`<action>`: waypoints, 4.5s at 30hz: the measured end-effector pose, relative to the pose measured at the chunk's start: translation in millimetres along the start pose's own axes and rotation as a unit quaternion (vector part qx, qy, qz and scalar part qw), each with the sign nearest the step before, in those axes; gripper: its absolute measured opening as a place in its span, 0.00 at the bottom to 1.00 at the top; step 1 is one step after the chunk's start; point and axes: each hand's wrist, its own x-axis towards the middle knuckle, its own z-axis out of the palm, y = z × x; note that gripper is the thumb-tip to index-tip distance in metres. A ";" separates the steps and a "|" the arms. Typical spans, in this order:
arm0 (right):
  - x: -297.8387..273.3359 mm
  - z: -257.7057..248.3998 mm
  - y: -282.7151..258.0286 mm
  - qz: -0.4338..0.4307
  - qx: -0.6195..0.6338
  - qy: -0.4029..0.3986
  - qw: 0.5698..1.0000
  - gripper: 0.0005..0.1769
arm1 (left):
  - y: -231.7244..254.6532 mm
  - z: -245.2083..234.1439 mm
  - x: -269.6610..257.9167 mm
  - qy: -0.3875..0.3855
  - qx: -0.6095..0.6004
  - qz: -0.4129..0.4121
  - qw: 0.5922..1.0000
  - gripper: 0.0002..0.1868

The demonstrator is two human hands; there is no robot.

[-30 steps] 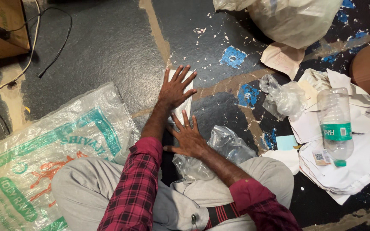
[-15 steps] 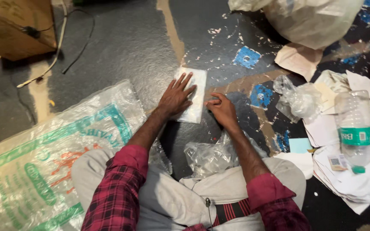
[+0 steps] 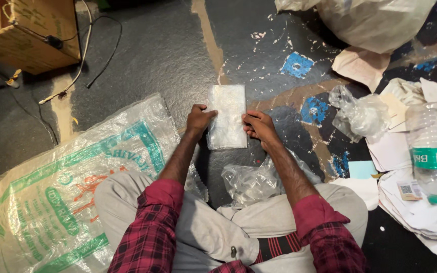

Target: The person sits on the floor and folds multiple clear plastic sheets by hand. They smooth out each sheet, fold it in half, and then fold it again into a smaller rectangle before placing it aside.

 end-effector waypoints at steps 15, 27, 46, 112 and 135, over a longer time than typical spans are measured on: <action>-22.3 9.1 -23.5 -0.064 0.000 -0.005 0.998 0.34 | 69.9 -29.9 -36.7 -0.202 -0.190 0.053 0.959 0.28; -131.5 -24.0 -56.1 -0.134 0.082 -0.123 0.980 0.25 | 130.4 -66.6 -142.7 -0.260 -0.158 0.081 0.949 0.24; -91.6 -66.0 -42.8 -0.242 0.046 -0.103 0.964 0.13 | 118.0 -47.6 -111.0 -0.334 -0.237 0.165 0.897 0.08; 19.6 43.3 -26.7 -0.334 -0.726 0.001 0.601 0.32 | 120.5 -77.2 -91.0 -0.026 0.099 0.345 0.933 0.13; 23.9 96.8 -8.9 -0.306 -0.701 0.127 0.632 0.42 | 110.0 -133.3 -91.5 0.098 0.090 0.347 0.928 0.20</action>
